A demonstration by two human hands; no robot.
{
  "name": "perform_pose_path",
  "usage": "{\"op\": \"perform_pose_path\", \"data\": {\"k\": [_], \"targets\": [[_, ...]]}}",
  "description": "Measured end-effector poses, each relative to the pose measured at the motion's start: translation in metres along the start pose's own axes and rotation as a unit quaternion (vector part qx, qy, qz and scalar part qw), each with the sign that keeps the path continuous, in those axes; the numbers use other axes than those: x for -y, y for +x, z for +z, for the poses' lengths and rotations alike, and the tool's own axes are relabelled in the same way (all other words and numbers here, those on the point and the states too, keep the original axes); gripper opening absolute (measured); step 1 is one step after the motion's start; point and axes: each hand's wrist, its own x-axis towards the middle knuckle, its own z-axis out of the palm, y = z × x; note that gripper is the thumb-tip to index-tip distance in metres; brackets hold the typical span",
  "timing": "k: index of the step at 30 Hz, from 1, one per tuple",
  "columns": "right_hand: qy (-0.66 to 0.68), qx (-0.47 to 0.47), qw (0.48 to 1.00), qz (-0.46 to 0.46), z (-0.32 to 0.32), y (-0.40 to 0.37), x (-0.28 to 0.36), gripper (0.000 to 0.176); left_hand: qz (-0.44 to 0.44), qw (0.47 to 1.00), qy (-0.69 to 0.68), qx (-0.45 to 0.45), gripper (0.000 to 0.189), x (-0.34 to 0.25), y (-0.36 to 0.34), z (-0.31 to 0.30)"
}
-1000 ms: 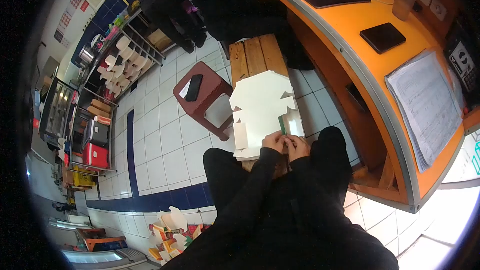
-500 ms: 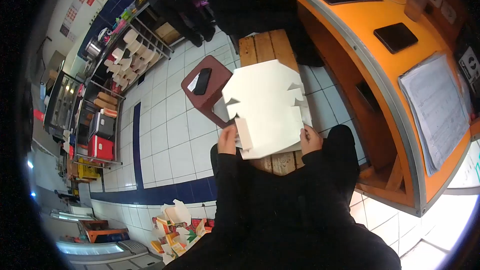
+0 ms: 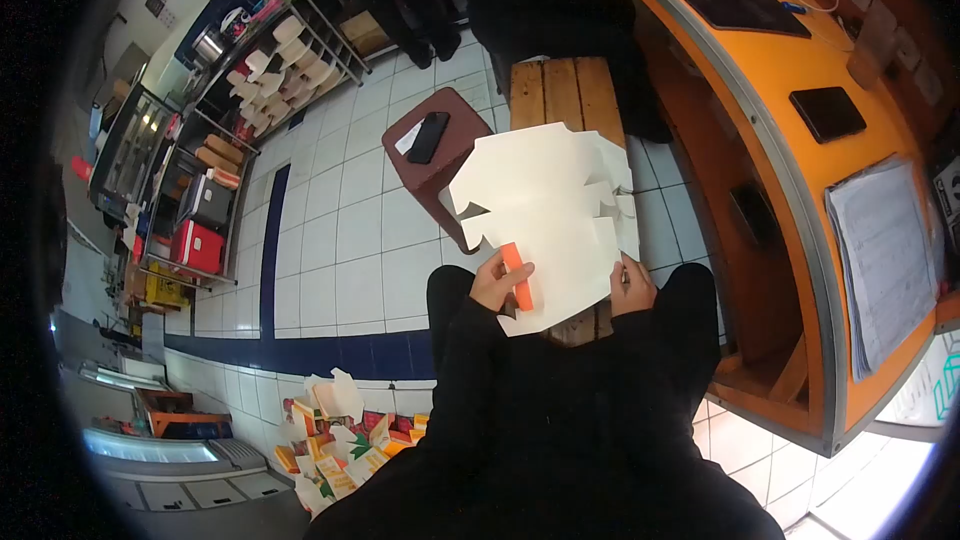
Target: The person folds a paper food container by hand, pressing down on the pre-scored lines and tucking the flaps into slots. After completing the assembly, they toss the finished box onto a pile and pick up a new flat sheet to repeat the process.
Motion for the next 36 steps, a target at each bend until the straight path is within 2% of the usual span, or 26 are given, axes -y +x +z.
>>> {"op": "perform_pose_path", "data": {"k": [2,3,5,6,8,10,12,13,15,17,19,20,21,25,27,28,30,31,32,34,35,36], "targets": [[0.055,0.012,0.995,0.084,-0.008,0.001,0.023,0.032,0.010,0.999,-0.033,-0.030,0.049,0.012,0.004,0.001],[0.054,0.014,0.995,0.082,-0.012,0.001,0.034,0.032,0.019,0.996,-0.065,-0.057,0.049,0.015,0.006,0.001],[-0.017,-0.074,0.992,-0.099,-0.018,0.001,0.058,0.040,0.012,0.993,-0.086,-0.078,0.048,0.021,0.010,-0.002],[-0.017,-0.071,0.992,-0.100,-0.024,-0.002,0.072,0.040,0.003,0.990,-0.105,-0.097,0.047,0.023,0.011,-0.002],[-0.036,0.115,0.961,-0.247,-0.035,-0.012,0.097,0.042,0.026,0.987,-0.117,-0.102,0.047,0.025,0.015,0.001],[-0.029,0.149,0.947,-0.283,-0.029,-0.023,0.117,0.037,0.047,0.985,-0.126,-0.107,0.047,0.029,0.017,0.005],[-0.021,0.180,0.931,-0.318,-0.022,-0.031,0.116,0.033,0.018,0.974,-0.158,-0.164,0.046,0.035,0.018,0.009],[-0.022,0.174,0.935,-0.308,-0.012,-0.035,0.106,0.028,0.019,0.974,-0.157,-0.164,0.046,0.038,0.020,0.010],[-0.023,0.167,0.939,-0.299,0.002,-0.041,0.096,0.023,0.076,0.971,-0.117,-0.197,0.046,0.040,0.019,0.013],[0.031,0.078,0.982,-0.172,0.008,-0.044,0.092,0.017,0.075,0.971,-0.119,-0.194,0.045,0.037,0.012,0.018],[0.014,0.071,0.986,-0.147,0.007,-0.042,0.095,0.017,0.074,0.971,-0.123,-0.191,0.044,0.043,0.012,0.023],[-0.001,0.065,0.991,-0.121,0.007,-0.041,0.096,0.018,0.067,0.978,-0.059,-0.190,0.042,0.050,0.014,0.023],[-0.001,0.066,0.990,-0.121,0.008,-0.040,0.095,0.018,0.059,0.980,0.007,-0.187,0.041,0.051,0.014,0.026],[-0.046,0.085,0.989,-0.111,0.011,-0.037,0.091,0.017,0.060,0.986,0.078,-0.131,0.036,0.052,0.010,0.034],[-0.068,0.087,0.987,-0.117,0.012,-0.036,0.086,0.018,0.091,0.992,-0.012,-0.090,0.034,0.055,0.010,0.035],[-0.037,0.074,0.990,-0.113,0.014,-0.035,0.083,0.018,0.092,0.992,-0.012,-0.089,0.034,0.059,0.011,0.031],[-0.007,0.062,0.992,-0.109,0.017,-0.036,0.078,0.018,-0.055,0.986,-0.155,-0.008,0.046,0.065,0.010,0.017],[0.050,0.129,0.990,-0.018,0.018,-0.036,0.077,0.019,-0.055,0.986,-0.156,-0.007,0.046,0.067,0.011,0.011],[0.105,0.193,0.973,0.073,0.019,-0.037,0.076,0.021,-0.083,0.980,-0.176,-0.027,0.051,0.069,0.011,0.004],[0.115,0.204,0.967,0.101,0.022,-0.039,0.078,0.020,-0.114,0.952,-0.267,-0.093,0.063,0.053,0.005,-0.001],[0.125,0.215,0.960,0.127,0.025,-0.040,0.080,0.020,-0.113,0.953,-0.266,-0.093,0.063,0.053,0.006,-0.007],[0.127,0.214,0.960,0.127,0.029,-0.040,0.081,0.020,-0.116,0.945,-0.272,-0.140,0.063,0.050,0.007,-0.013]]}}
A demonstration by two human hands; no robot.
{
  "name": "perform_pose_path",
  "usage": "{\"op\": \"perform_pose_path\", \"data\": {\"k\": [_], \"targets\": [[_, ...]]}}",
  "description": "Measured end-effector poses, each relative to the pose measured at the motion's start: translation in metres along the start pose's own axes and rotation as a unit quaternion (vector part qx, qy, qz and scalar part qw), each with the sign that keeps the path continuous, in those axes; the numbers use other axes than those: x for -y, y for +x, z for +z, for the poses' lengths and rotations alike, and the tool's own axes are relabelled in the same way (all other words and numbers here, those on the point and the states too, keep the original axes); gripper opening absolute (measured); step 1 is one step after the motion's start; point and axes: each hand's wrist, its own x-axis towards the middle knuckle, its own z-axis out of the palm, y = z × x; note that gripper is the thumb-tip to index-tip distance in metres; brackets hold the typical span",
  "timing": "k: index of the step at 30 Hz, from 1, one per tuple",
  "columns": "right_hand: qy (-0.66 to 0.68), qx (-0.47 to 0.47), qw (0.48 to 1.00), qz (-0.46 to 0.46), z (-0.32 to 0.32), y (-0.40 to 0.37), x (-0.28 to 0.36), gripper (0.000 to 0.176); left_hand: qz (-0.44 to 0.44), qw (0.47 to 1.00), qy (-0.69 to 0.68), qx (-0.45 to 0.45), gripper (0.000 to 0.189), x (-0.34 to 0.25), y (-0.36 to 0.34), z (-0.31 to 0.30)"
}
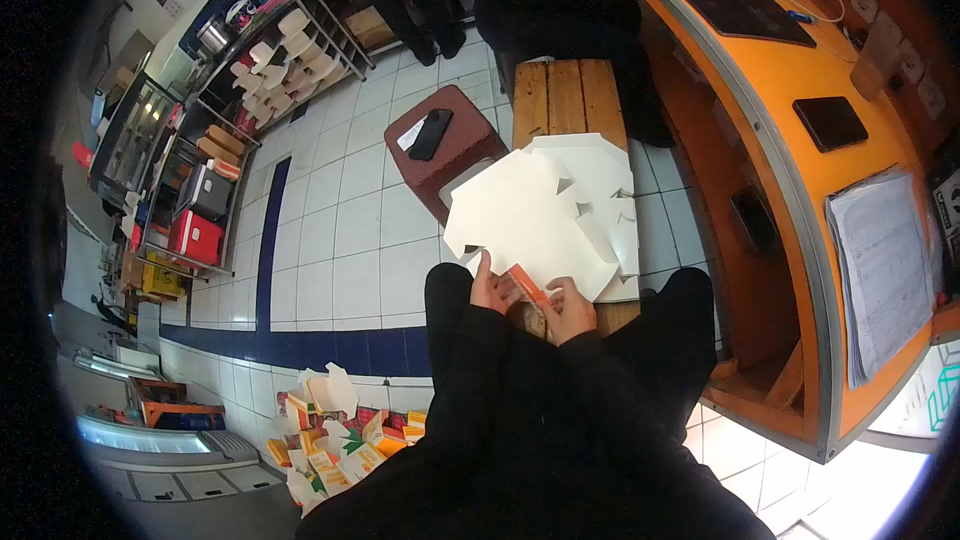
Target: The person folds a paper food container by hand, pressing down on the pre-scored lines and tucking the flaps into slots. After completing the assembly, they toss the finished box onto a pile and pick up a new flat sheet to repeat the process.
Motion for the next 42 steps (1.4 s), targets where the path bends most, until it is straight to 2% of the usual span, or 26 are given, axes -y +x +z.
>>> {"op": "perform_pose_path", "data": {"k": [1,3,5,7,9,10,12,13,15,17,18,20,21,22,23,25,26,30,33,35,40,42], "targets": [[-0.037,0.003,0.999,-0.021,0.005,0.001,0.000,0.019,0.009,0.999,-0.014,-0.047,0.064,-0.003,0.000,-0.003],[-0.073,0.006,0.996,-0.042,0.014,0.002,0.001,0.018,0.037,0.997,-0.052,-0.039,0.062,-0.006,-0.001,-0.008],[-0.156,-0.022,0.986,-0.060,0.020,0.007,0.003,0.015,0.050,0.996,-0.016,-0.077,0.058,-0.016,0.003,-0.015],[-0.176,-0.018,0.981,-0.083,0.021,0.008,0.008,0.014,0.062,0.995,0.000,-0.080,0.051,-0.023,0.008,-0.014],[-0.197,-0.015,0.975,-0.105,0.021,0.008,0.017,0.013,0.063,0.990,0.077,-0.103,0.045,-0.032,0.020,-0.009],[-0.216,-0.015,0.968,-0.130,0.019,0.006,0.025,0.013,0.089,0.987,0.095,-0.092,0.040,-0.034,0.027,-0.005],[-0.238,-0.014,0.959,-0.155,0.019,0.007,0.031,0.013,0.069,0.986,0.133,-0.073,0.040,-0.049,0.034,0.004],[-0.244,-0.007,0.959,-0.142,0.021,0.008,0.030,0.014,0.049,0.982,0.173,-0.055,0.039,-0.055,0.035,0.010],[-0.251,-0.001,0.959,-0.130,0.025,0.011,0.023,0.015,0.068,0.975,0.204,-0.063,0.039,-0.054,0.044,0.014],[-0.213,0.010,0.976,-0.030,0.031,0.020,0.007,0.015,0.155,0.890,0.419,-0.093,0.039,-0.044,0.073,-0.002],[-0.214,0.008,0.976,-0.032,0.032,0.025,0.004,0.015,0.195,0.877,0.424,-0.118,0.038,-0.036,0.074,-0.006],[-0.173,0.035,0.982,0.073,0.033,0.034,-0.001,0.018,0.217,0.860,0.449,-0.108,0.035,-0.026,0.066,-0.009],[-0.173,0.037,0.981,0.076,0.036,0.038,-0.008,0.018,0.236,0.842,0.474,-0.101,0.033,-0.023,0.059,-0.009],[-0.177,0.029,0.982,0.064,0.040,0.042,-0.014,0.020,0.152,0.894,0.413,-0.089,0.026,-0.027,0.036,0.006],[-0.181,0.022,0.982,0.049,0.044,0.046,-0.020,0.022,0.150,0.894,0.413,-0.094,0.026,-0.015,0.036,0.005],[-0.160,0.036,0.985,0.059,0.046,0.050,-0.019,0.026,0.229,0.953,0.182,-0.076,0.023,0.022,0.046,-0.007],[-0.157,0.041,0.985,0.056,0.045,0.052,-0.020,0.028,0.228,0.957,0.152,-0.090,0.026,0.034,0.054,-0.013],[-0.169,0.042,0.983,0.050,0.047,0.051,-0.024,0.032,0.202,0.962,0.130,-0.133,0.026,0.020,0.033,0.002],[-0.178,0.019,0.984,0.008,0.047,0.049,-0.025,0.032,0.191,0.953,0.200,-0.124,0.033,0.007,0.029,0.001],[-0.172,0.015,0.985,0.014,0.048,0.048,-0.021,0.032,0.212,0.940,0.239,-0.119,0.033,0.007,0.030,0.002],[-0.180,0.026,0.983,0.021,0.050,0.049,-0.026,0.032,0.229,0.941,0.222,-0.115,0.029,0.011,0.027,0.009],[-0.166,-0.006,0.986,-0.014,0.051,0.049,-0.026,0.033,0.248,0.939,0.214,-0.110,0.028,0.020,0.027,0.009]]}}
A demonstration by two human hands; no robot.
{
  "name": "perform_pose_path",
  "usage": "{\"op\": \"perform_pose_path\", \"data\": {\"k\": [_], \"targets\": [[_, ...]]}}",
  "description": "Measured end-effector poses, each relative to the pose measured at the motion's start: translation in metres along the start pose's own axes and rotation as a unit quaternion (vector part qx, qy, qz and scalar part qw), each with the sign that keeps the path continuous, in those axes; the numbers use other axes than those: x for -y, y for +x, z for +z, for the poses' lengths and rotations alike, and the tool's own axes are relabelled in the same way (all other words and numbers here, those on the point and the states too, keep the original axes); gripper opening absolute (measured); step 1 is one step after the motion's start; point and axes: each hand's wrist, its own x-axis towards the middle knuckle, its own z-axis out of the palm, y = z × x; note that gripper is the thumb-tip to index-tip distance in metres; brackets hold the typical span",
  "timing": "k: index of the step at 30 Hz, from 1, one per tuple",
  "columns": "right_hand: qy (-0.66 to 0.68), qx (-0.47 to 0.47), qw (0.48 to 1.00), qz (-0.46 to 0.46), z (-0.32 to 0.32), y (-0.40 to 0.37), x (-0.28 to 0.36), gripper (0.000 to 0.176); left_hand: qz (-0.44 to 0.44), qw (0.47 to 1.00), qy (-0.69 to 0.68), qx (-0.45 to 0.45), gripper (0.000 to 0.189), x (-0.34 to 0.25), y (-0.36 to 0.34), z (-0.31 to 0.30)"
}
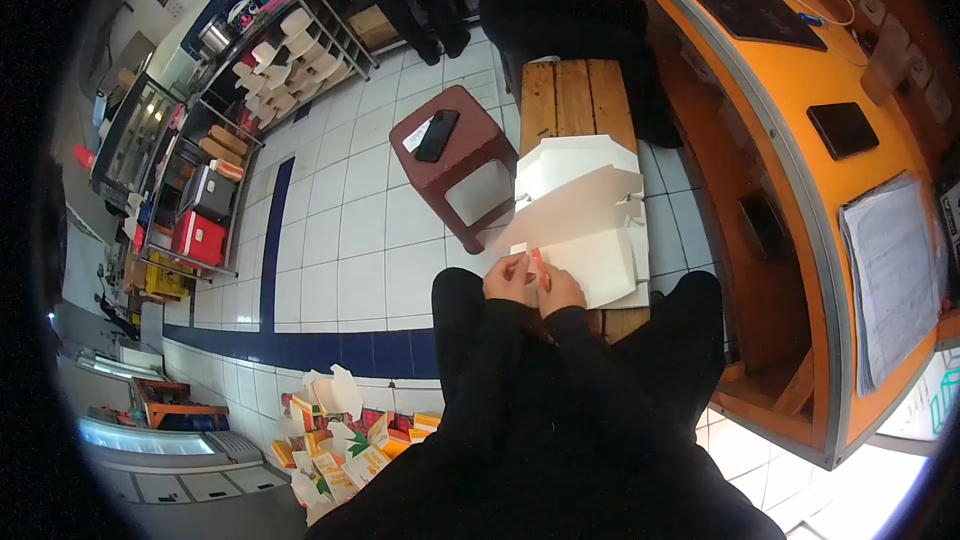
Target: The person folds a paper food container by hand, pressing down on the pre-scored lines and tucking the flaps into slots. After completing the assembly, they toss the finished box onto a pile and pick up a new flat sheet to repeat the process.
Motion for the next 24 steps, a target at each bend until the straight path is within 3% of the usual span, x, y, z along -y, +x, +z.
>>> {"op": "perform_pose_path", "data": {"k": [2,5,7,10,12,14,15,16,17,19,20,21,24], "targets": [[0.007,0.000,1.000,-0.003,-0.002,-0.001,0.006,0.033,0.095,0.976,0.197,-0.007,0.027,0.011,-0.004,0.000],[0.001,0.011,1.000,-0.002,-0.003,0.001,0.010,0.032,0.152,0.966,0.210,-0.007,0.026,-0.016,-0.023,0.008],[-0.011,0.022,1.000,0.002,-0.004,0.006,0.009,0.032,0.125,0.978,0.168,0.005,0.027,-0.017,-0.018,0.009],[0.082,0.066,0.994,-0.028,-0.009,0.012,-0.001,0.033,0.086,0.986,0.143,0.019,0.028,-0.006,-0.002,0.000],[0.292,0.102,0.951,-0.008,-0.020,0.029,-0.019,0.041,0.058,0.986,0.155,0.023,0.033,0.029,0.027,-0.011],[0.121,-0.121,0.985,-0.003,-0.058,0.053,-0.025,0.033,0.080,0.976,0.203,0.017,0.035,0.022,0.034,-0.012],[0.107,-0.187,0.976,0.033,-0.070,0.070,-0.046,0.029,0.095,0.963,0.252,0.008,0.037,0.019,0.032,-0.013],[-0.036,-0.290,0.956,-0.008,-0.086,0.080,-0.057,0.029,0.057,0.965,0.256,-0.003,0.033,0.010,0.028,-0.009],[-0.037,-0.293,0.955,-0.007,-0.091,0.090,-0.079,0.029,0.058,0.965,0.255,0.000,0.033,0.002,0.022,-0.005],[-0.056,-0.197,0.979,0.007,-0.092,0.114,-0.110,0.028,0.201,0.899,0.382,-0.072,0.026,-0.016,0.013,0.005],[0.073,-0.134,0.988,-0.005,-0.094,0.114,-0.116,0.030,0.335,0.841,0.415,-0.091,0.025,-0.024,0.011,0.010],[0.071,-0.135,0.988,-0.006,-0.099,0.113,-0.111,0.030,0.336,0.842,0.412,-0.091,0.025,-0.029,0.007,0.021],[0.080,-0.119,0.989,0.042,-0.107,0.100,-0.085,0.030,0.177,0.914,0.355,0.086,0.033,-0.035,-0.014,0.072]]}}
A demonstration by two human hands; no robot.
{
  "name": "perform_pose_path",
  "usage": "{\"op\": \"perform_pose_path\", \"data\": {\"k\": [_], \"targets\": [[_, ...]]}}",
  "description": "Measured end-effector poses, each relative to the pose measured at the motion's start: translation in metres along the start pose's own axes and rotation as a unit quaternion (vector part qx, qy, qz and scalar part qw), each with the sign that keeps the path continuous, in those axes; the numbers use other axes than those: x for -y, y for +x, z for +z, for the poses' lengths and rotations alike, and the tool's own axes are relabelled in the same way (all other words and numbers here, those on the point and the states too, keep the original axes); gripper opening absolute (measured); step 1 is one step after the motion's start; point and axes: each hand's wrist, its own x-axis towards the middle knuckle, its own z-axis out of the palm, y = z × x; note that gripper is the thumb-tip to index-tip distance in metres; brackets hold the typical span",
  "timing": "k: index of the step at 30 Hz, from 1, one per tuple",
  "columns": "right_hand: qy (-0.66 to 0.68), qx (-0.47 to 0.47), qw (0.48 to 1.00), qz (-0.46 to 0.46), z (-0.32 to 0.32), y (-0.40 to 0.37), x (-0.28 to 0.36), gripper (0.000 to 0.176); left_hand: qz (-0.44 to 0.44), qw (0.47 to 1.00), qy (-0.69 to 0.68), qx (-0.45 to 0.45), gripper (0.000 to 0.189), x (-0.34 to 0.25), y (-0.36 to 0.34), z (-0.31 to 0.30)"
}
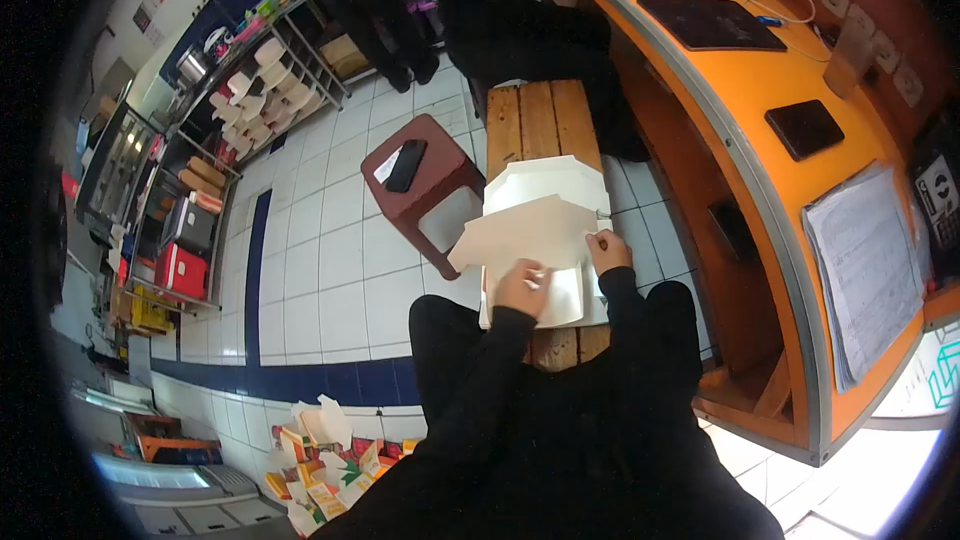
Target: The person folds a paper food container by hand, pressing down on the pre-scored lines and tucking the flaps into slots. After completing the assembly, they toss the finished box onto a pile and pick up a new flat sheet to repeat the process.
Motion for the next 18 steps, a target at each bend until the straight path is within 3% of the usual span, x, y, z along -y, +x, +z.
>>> {"op": "perform_pose_path", "data": {"k": [3,4,7,9,11,13,15,18], "targets": [[-0.042,0.027,0.998,-0.028,-0.004,-0.008,0.008,0.028,-0.052,0.988,0.008,0.148,0.040,-0.018,0.001,0.029],[-0.044,0.027,0.998,-0.028,-0.004,-0.007,0.004,0.028,-0.037,0.994,0.012,0.104,0.037,-0.011,0.002,0.045],[-0.025,0.057,0.998,0.026,-0.009,-0.015,0.003,0.028,-0.048,0.993,-0.013,0.109,0.033,0.011,0.008,0.060],[0.063,0.089,0.989,0.104,-0.013,-0.023,0.020,0.028,-0.076,0.989,-0.044,0.122,0.034,0.012,0.007,0.056],[0.069,0.095,0.989,0.090,0.000,-0.025,0.014,0.027,-0.140,0.972,-0.112,0.151,0.032,0.003,0.007,0.045],[0.075,0.097,0.990,0.073,0.005,-0.029,0.017,0.026,-0.148,0.973,-0.104,0.145,0.032,0.020,0.013,0.058],[-0.098,0.056,0.993,-0.033,0.007,-0.037,0.022,0.024,-0.204,0.949,-0.172,0.168,0.033,0.028,0.018,0.062],[-0.164,0.076,0.983,-0.027,0.008,-0.047,0.021,0.022,-0.215,0.948,-0.158,0.174,0.033,0.035,0.021,0.068]]}}
